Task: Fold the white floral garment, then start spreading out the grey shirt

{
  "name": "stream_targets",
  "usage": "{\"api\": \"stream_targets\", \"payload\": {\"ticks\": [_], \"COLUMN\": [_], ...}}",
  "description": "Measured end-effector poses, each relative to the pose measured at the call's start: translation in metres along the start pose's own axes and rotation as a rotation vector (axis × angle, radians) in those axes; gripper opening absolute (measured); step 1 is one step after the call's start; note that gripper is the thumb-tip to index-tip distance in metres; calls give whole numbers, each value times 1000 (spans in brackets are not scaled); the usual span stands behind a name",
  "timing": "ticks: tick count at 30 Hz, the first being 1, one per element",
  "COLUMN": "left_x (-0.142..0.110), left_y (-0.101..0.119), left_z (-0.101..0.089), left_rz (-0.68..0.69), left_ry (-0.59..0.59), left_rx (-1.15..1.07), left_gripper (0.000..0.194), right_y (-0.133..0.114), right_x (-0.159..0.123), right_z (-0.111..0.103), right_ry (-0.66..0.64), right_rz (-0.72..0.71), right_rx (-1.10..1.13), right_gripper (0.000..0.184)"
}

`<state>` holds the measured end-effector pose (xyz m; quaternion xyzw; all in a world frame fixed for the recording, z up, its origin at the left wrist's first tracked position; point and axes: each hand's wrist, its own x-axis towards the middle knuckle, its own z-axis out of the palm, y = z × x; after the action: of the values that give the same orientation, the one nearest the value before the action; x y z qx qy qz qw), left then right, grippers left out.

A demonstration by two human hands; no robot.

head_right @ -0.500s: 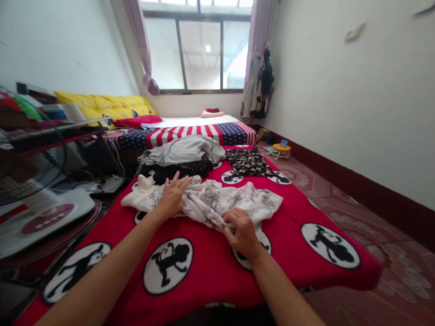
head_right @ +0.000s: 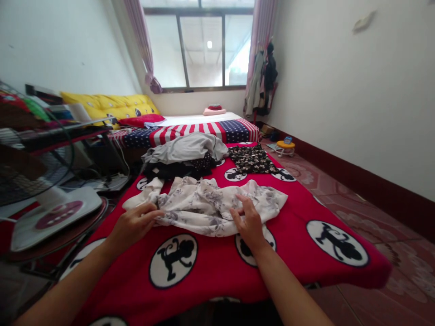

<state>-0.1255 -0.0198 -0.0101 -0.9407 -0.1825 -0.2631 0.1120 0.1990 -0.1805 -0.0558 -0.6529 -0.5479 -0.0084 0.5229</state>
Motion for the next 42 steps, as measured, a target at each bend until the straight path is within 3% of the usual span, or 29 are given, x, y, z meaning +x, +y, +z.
{"api": "stream_targets", "payload": {"ticks": [5,9,12,15,16,18,20,21,24,25,27,30,34,37,38,41,42], "left_x": [-24,-27,-27,-28,-29,-32,-34,-35,-38,-39,-41,-46,-54,-58,-58,-56,-55], "left_y": [8,15,22,30,32,36,37,37,30,27,18,5,-11,-19,-20,-19,-17], "left_z": [-2,-10,-22,-31,-33,-35,-35,-33,-26,-22,-16,-7,5,12,12,5,0], "left_rz": [-22,14,15,5,-7,-47,-71,-74,-76,-84,-120,-238,-394,-438,-453,-475,-475], "left_ry": [-17,-68,-137,-255,-306,-404,-426,-398,-259,-221,-169,-101,-68,-86,-83,-62,-47], "left_rx": [-55,-111,-128,-101,-81,-50,-53,-61,-49,-31,9,34,-30,-120,-137,-154,-159], "left_gripper": [19,19,21,22,22,20,13,12,48,59,68,79,90,71,61,34,26], "right_y": [5,9,8,3,2,2,7,12,31,38,48,55,56,60,62,62,59], "right_x": [1,5,14,34,44,67,93,105,123,122,108,69,21,3,0,-1,0], "right_z": [6,12,13,5,0,-15,-30,-37,-48,-48,-46,-44,-49,-54,-54,-58,-59], "right_ry": [-61,-157,-250,-397,-445,-481,-341,-196,297,392,437,294,-23,-212,-245,-278,-266], "right_rz": [86,79,66,40,45,118,261,317,296,253,221,234,103,64,65,50,57], "right_rx": [-102,-207,-261,-298,-282,-171,46,168,369,361,272,91,-152,-285,-313,-319,-308], "right_gripper": [77,83,63,11,9,23,25,24,34,42,55,52,48,70,67,28,23]}}
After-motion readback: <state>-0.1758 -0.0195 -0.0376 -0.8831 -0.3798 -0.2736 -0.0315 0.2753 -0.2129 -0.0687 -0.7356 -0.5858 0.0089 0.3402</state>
